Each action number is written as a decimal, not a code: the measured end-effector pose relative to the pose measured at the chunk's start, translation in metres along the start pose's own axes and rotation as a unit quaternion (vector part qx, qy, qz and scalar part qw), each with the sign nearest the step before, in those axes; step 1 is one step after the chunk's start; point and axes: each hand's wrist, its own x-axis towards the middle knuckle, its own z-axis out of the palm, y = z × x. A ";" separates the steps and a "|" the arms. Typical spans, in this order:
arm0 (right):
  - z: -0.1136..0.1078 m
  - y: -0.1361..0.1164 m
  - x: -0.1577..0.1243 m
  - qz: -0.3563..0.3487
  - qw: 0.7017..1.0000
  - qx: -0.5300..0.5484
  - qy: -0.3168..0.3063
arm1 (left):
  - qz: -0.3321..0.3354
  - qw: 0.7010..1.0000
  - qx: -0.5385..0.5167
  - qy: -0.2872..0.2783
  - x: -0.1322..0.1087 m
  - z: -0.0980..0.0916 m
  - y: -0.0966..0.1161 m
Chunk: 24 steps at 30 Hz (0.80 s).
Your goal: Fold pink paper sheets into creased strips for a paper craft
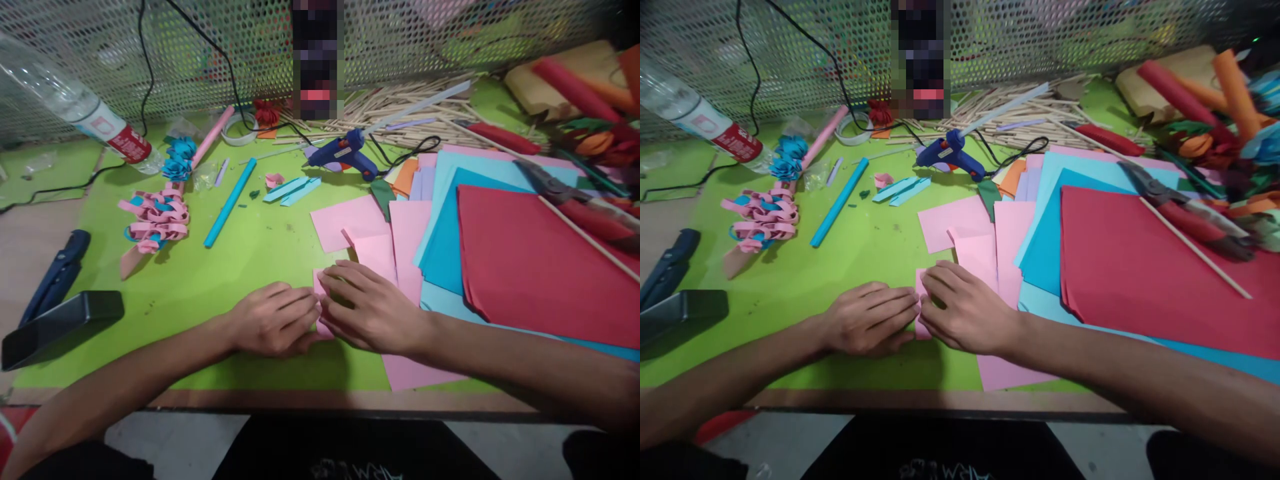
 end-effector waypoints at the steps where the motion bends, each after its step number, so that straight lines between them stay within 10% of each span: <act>1: 0.000 0.000 0.000 0.000 1.000 -0.002 0.002 | -0.015 1.000 0.004 -0.013 0.000 0.001 -0.001; 24: 0.002 0.001 -0.001 0.004 1.000 0.007 0.002 | -0.079 0.995 0.017 -0.050 -0.001 0.006 -0.005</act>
